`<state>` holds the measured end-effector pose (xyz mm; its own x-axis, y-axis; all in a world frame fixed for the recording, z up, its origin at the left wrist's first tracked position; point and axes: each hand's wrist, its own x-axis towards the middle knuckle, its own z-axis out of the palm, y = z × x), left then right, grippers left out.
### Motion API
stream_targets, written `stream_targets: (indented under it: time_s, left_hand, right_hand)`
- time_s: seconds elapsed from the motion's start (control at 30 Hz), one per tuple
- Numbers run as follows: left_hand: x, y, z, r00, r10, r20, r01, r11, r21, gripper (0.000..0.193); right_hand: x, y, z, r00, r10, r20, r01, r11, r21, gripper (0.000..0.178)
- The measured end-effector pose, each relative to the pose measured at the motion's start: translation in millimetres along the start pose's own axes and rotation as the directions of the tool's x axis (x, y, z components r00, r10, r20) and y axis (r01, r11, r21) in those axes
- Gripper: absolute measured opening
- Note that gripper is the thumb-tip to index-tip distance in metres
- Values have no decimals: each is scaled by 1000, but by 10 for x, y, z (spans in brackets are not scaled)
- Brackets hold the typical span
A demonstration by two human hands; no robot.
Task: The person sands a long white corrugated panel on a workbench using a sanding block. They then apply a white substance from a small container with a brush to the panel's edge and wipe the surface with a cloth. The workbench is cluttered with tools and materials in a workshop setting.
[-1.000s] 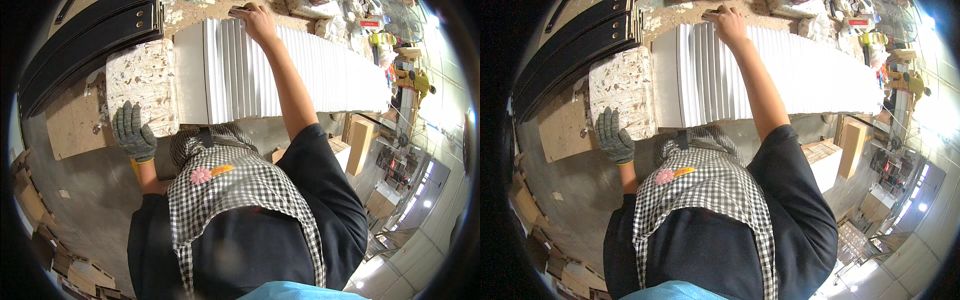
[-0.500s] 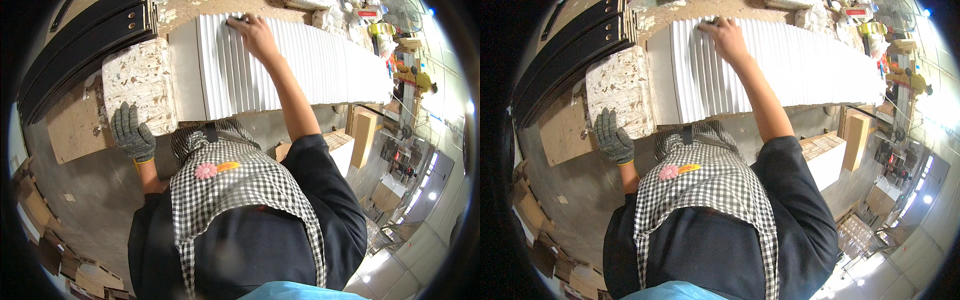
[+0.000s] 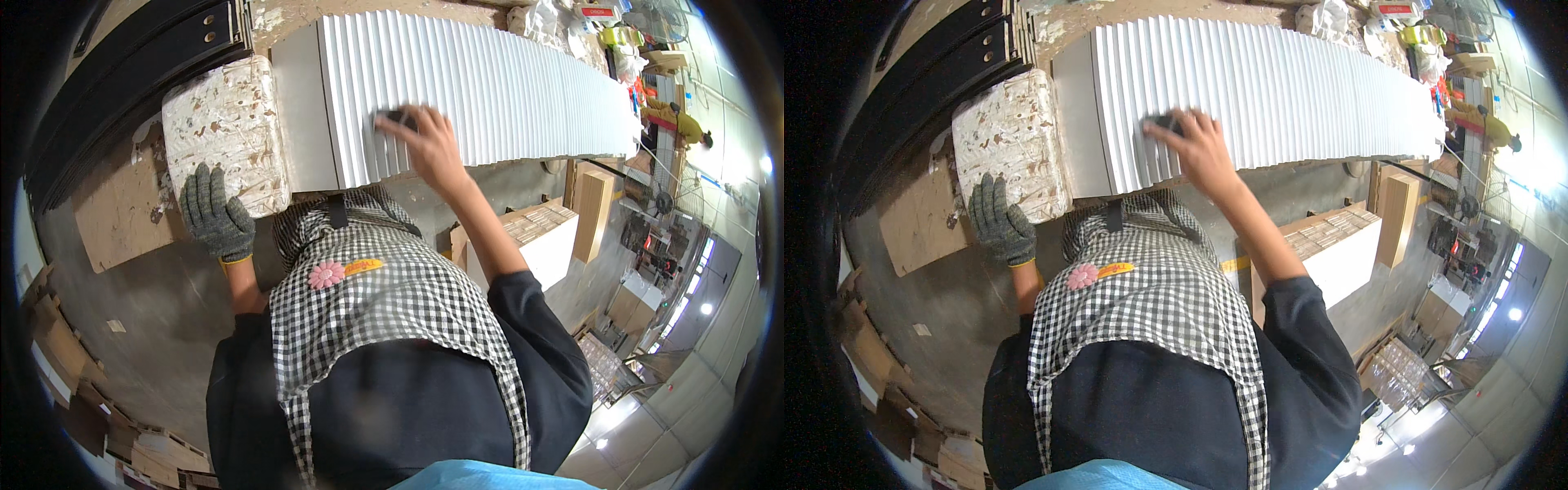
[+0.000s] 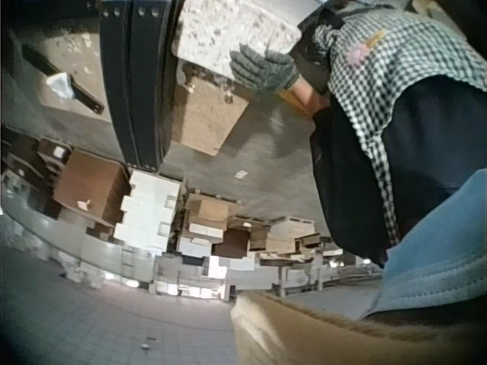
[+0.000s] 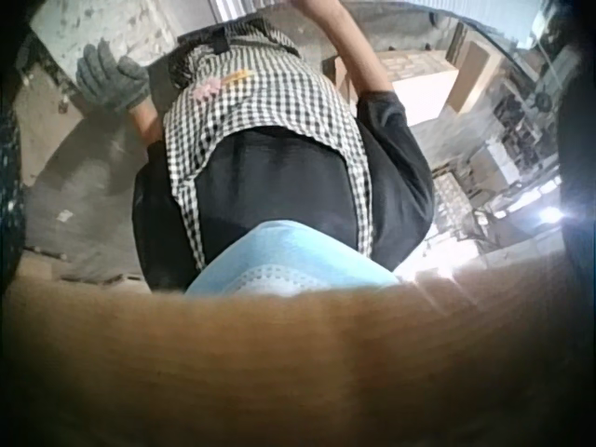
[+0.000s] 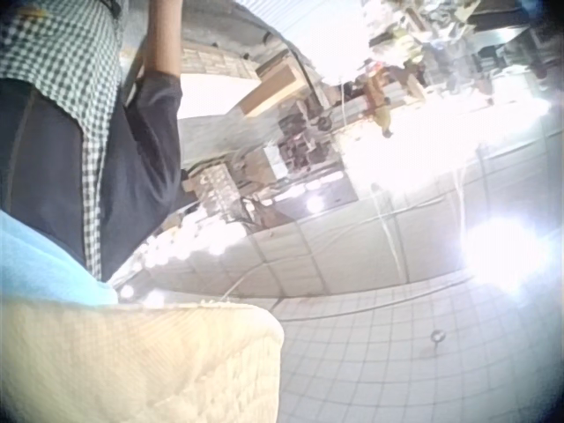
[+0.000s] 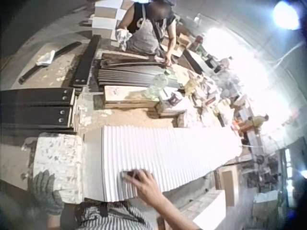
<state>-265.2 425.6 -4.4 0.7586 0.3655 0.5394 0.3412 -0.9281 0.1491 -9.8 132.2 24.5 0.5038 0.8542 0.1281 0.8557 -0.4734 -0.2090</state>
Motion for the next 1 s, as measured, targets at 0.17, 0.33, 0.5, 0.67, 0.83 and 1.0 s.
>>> stream_targets:
  time_s: [0.17, 0.33, 0.5, 0.67, 0.83, 1.0]
  left_hand:
    - [23, -17, 28, 1000, -2, 1, 2, 1000, -11, 46]
    - [-1, -19, 53, 1000, 1, 9, -1, 1000, 9, 46]
    - [-46, -26, 46, 1000, -14, -8, 14, 1000, 3, 46]
    - [-41, -24, 54, 1000, -6, 7, 6, 1000, 3, 46]
    - [-4, -5, 8, 1000, 0, 15, 0, 1000, 3, 45]
    - [0, -37, 66, 1000, -2, 24, 1, 1000, 9, 45]
  right_hand:
    - [1254, 629, 524, 964, -9, -267, -50, 976, -213, 56]
    - [1434, 645, 546, 993, -50, -107, 51, 999, 7, 52]
    - [87, -190, -29, 992, -53, 117, 58, 998, -40, 62]
    - [-815, -560, -404, 953, -87, 291, 44, 987, 152, 61]
    - [-311, -382, -130, 996, 36, 78, -43, 995, 93, 67]
    - [1121, 346, 597, 977, 7, -213, -38, 989, -144, 69]
